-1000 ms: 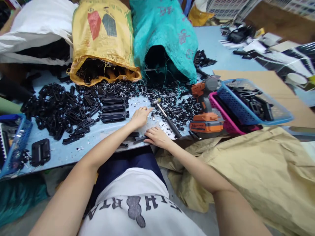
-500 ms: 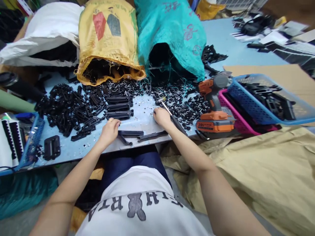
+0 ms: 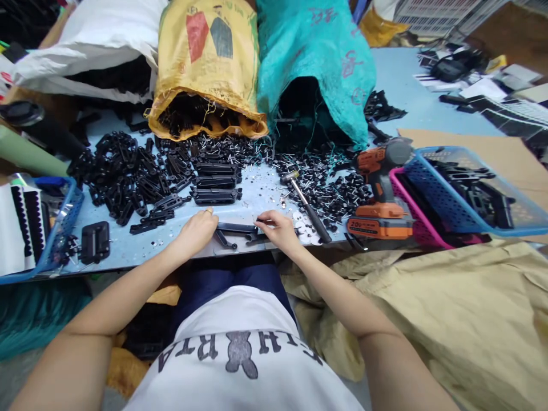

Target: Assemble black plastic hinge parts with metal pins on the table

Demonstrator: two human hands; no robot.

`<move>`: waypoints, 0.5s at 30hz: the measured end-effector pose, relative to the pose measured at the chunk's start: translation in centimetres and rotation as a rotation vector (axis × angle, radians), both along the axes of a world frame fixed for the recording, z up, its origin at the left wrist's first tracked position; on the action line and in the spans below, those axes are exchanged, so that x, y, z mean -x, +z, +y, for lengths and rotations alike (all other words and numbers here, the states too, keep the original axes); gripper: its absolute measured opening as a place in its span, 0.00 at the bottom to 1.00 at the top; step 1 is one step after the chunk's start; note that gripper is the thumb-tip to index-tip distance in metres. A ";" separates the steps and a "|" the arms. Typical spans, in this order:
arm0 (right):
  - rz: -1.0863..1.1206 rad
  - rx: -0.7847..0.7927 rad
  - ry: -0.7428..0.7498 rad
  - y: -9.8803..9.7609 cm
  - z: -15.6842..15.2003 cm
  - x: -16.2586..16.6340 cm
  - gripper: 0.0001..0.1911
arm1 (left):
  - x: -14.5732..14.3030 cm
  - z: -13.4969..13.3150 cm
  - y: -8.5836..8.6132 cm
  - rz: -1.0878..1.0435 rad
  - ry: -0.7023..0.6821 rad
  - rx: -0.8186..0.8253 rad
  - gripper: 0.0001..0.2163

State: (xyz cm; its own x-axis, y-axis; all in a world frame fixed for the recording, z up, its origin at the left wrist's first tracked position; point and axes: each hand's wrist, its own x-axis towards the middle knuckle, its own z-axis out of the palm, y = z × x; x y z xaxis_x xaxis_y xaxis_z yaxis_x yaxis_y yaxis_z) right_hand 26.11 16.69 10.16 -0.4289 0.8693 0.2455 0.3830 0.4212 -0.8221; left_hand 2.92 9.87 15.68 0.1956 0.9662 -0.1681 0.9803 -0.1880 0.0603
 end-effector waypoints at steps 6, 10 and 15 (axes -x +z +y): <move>-0.119 -0.224 0.095 -0.4 -0.7 -0.3 0.11 | -0.1 1.3 -0.2 -0.005 0.025 0.005 0.15; -0.188 -0.257 0.096 -0.9 -1.2 -0.6 0.12 | 0.5 1.3 -1.5 -0.109 -0.005 -0.029 0.13; -0.287 -0.358 0.140 -2.0 -1.6 -0.8 0.12 | 0.5 -0.5 -4.6 -0.285 0.072 -0.277 0.10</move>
